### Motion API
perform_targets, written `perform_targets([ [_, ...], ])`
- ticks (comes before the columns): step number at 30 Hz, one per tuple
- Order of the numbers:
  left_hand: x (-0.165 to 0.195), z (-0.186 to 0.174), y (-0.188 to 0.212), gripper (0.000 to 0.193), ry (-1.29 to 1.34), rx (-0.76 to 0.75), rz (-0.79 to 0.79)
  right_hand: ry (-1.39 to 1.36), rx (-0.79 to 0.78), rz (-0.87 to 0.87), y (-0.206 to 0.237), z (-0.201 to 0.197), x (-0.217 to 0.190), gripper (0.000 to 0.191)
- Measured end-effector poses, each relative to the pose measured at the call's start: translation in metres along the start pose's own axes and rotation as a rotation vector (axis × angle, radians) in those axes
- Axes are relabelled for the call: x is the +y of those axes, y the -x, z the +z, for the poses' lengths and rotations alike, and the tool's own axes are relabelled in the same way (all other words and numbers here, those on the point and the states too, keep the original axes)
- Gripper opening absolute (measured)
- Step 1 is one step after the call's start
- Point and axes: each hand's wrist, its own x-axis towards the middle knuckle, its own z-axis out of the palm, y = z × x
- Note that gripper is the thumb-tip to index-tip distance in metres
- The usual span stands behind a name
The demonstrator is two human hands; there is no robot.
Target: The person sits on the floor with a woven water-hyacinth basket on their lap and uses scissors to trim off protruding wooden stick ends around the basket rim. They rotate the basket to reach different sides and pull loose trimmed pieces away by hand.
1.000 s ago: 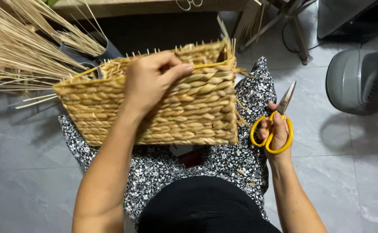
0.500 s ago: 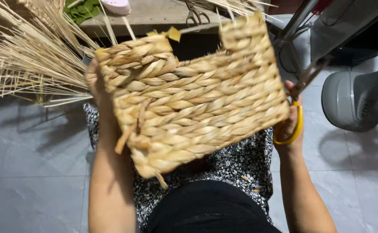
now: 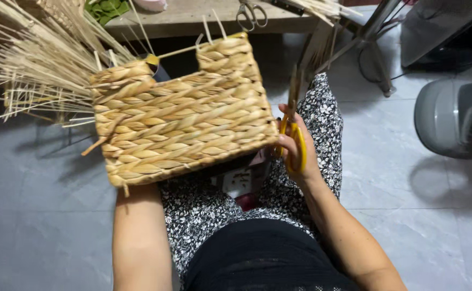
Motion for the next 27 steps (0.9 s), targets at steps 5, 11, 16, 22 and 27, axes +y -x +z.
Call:
perform_targets([
  [5, 0.008, -0.015, 0.035, 0.044, -0.052, 0.056, 0.001, -0.053, -0.105, 0.028, -0.007, 0.028, -0.001, 0.073],
  [11, 0.025, -0.036, 0.056, 0.044, -0.096, 0.108, 0.012, -0.073, -0.327, 0.031, -0.027, 0.047, -0.001, 0.070],
  [16, 0.034, -0.041, 0.062, 0.045, -0.129, 0.131, 0.014, -0.124, -0.396, 0.100, -0.037, 0.049, 0.015, 0.064],
  [22, 0.033, -0.034, 0.065, 0.046, -0.149, 0.135, 0.010, -0.260, -0.270, 0.257, -0.043, 0.029, 0.043, 0.067],
  [27, 0.037, -0.032, 0.058, 0.046, -0.160, 0.129, 0.008, -0.199, 0.061, 0.359, -0.052, 0.004, 0.078, 0.062],
])
